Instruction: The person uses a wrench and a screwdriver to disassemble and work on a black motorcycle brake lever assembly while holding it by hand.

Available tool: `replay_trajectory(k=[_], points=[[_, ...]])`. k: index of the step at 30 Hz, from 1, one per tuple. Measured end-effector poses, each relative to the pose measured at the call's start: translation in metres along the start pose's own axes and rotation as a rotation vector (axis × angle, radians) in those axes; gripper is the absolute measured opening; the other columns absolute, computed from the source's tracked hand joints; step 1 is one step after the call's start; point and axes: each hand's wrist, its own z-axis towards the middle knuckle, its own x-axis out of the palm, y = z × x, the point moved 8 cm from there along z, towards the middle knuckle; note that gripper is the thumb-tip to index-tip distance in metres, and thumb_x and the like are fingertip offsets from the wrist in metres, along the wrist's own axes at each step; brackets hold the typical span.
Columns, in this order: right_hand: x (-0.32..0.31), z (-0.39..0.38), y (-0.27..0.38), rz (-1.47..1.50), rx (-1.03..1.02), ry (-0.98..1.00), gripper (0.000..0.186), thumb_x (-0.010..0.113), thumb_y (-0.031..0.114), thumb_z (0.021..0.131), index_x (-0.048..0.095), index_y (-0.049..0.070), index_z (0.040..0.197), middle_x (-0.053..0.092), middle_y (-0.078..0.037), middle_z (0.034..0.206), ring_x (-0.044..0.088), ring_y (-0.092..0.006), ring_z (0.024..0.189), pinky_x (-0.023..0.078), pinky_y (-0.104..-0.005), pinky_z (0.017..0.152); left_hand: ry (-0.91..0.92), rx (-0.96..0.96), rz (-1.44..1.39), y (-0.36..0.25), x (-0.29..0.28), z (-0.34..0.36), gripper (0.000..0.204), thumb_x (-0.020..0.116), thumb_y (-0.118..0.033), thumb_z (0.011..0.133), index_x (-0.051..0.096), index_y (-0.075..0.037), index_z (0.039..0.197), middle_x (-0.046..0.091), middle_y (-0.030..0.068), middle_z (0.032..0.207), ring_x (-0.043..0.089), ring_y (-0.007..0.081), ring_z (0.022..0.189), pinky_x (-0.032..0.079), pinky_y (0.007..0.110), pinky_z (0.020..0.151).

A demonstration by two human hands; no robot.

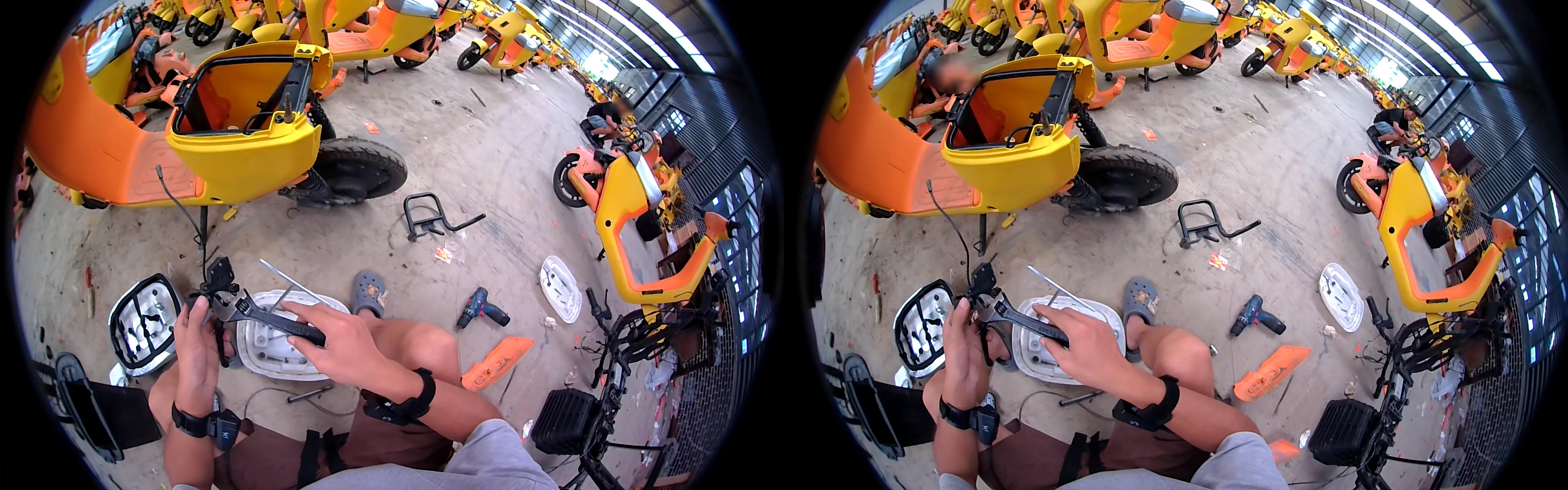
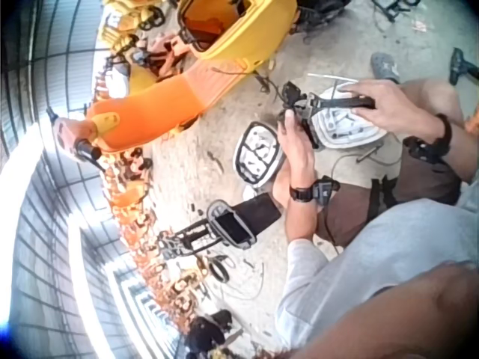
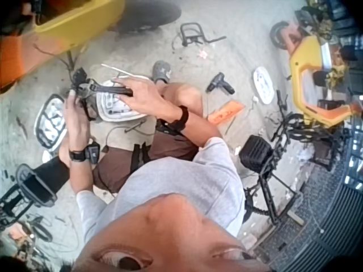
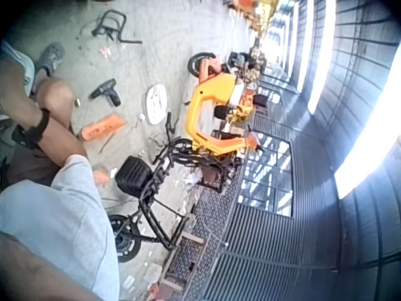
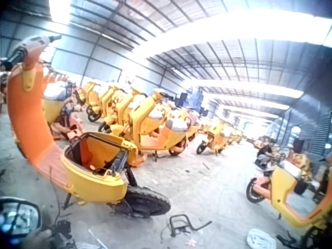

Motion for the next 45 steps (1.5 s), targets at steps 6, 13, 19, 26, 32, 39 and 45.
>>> replay_trajectory(k=[6, 13, 19, 26, 32, 39, 45], points=[[0.000, 0.001, 0.002, -0.006, -0.016, 0.013, 0.043, 0.072, 0.012, 0.082, 0.065, 0.007, 0.124, 0.067, -0.012, 0.100, 0.066, -0.0323, 0.085, 0.052, -0.0385, 0.074, 0.008, 0.023, -0.034, -0.003, 0.000, -0.001, 0.030, 0.068, -0.030, 0.095, 0.057, -0.007, 0.111, 0.066, 0.0036, 0.099, 0.060, 0.0128, 0.081, 0.046, 0.028, 0.059], [0.002, -0.001, 0.001, -0.024, -0.037, 0.035, 0.041, 0.073, 0.012, 0.084, 0.066, 0.008, 0.124, 0.068, -0.013, 0.102, 0.068, -0.0313, 0.086, 0.054, -0.0366, 0.073, -0.070, 0.020, 0.020, -0.006, 0.010, -0.007, 0.025, 0.073, -0.011, 0.090, 0.056, -0.005, 0.107, 0.061, 0.0023, 0.092, 0.057, 0.0110, 0.070, 0.046, 0.025, 0.052], [0.005, -0.002, 0.002, -0.001, -0.068, 0.029, 0.037, 0.074, 0.009, 0.083, 0.069, 0.007, 0.120, 0.069, -0.012, 0.101, 0.069, -0.0292, 0.086, 0.055, -0.0354, 0.073, -0.088, 0.013, 0.051, -0.004, 0.000, -0.002, 0.023, 0.071, -0.009, 0.091, 0.055, -0.002, 0.105, 0.058, 0.0025, 0.089, 0.056, 0.0108, 0.065, 0.044, 0.024, 0.046], [0.002, -0.002, 0.003, 0.077, -0.044, 0.012, 0.036, 0.075, 0.007, 0.082, 0.071, 0.007, 0.117, 0.070, -0.012, 0.100, 0.069, -0.0262, 0.086, 0.055, -0.0336, 0.075, -0.033, -0.005, -0.014, -0.003, 0.008, -0.002, 0.023, 0.070, -0.009, 0.091, 0.055, -0.003, 0.108, 0.060, 0.0035, 0.091, 0.057, 0.0107, 0.071, 0.044, 0.025, 0.048], [0.007, 0.000, 0.005, 0.157, -0.027, 0.028, 0.034, 0.075, 0.007, 0.083, 0.070, 0.006, 0.117, 0.070, -0.012, 0.102, 0.069, -0.0235, 0.090, 0.053, -0.0328, 0.080, 0.042, -0.014, 0.000, -0.002, 0.010, 0.000, 0.021, 0.064, -0.025, 0.097, 0.053, -0.010, 0.107, 0.054, 0.0011, 0.077, 0.049, 0.0121, 0.055, 0.042, 0.029, 0.047], [0.019, 0.000, 0.009, 0.227, -0.072, 0.063, 0.036, 0.076, 0.005, 0.083, 0.070, 0.005, 0.119, 0.070, -0.011, 0.101, 0.067, -0.0214, 0.088, 0.052, -0.0303, 0.078, 0.133, -0.085, -0.111, -0.009, 0.020, -0.012, 0.027, 0.066, -0.022, 0.096, 0.056, -0.005, 0.113, 0.066, 0.0081, 0.095, 0.063, 0.0156, 0.074, 0.045, 0.029, 0.053], [0.027, 0.000, 0.002, 0.265, 0.001, 0.062, 0.041, 0.077, 0.007, 0.083, 0.067, 0.005, 0.122, 0.070, -0.011, 0.103, 0.067, -0.0201, 0.087, 0.052, -0.0291, 0.071, 0.216, -0.068, -0.130, -0.009, 0.032, -0.021, 0.026, 0.066, -0.020, 0.094, 0.058, -0.004, 0.113, 0.068, 0.0100, 0.093, 0.063, 0.0184, 0.073, 0.046, 0.032, 0.054]])
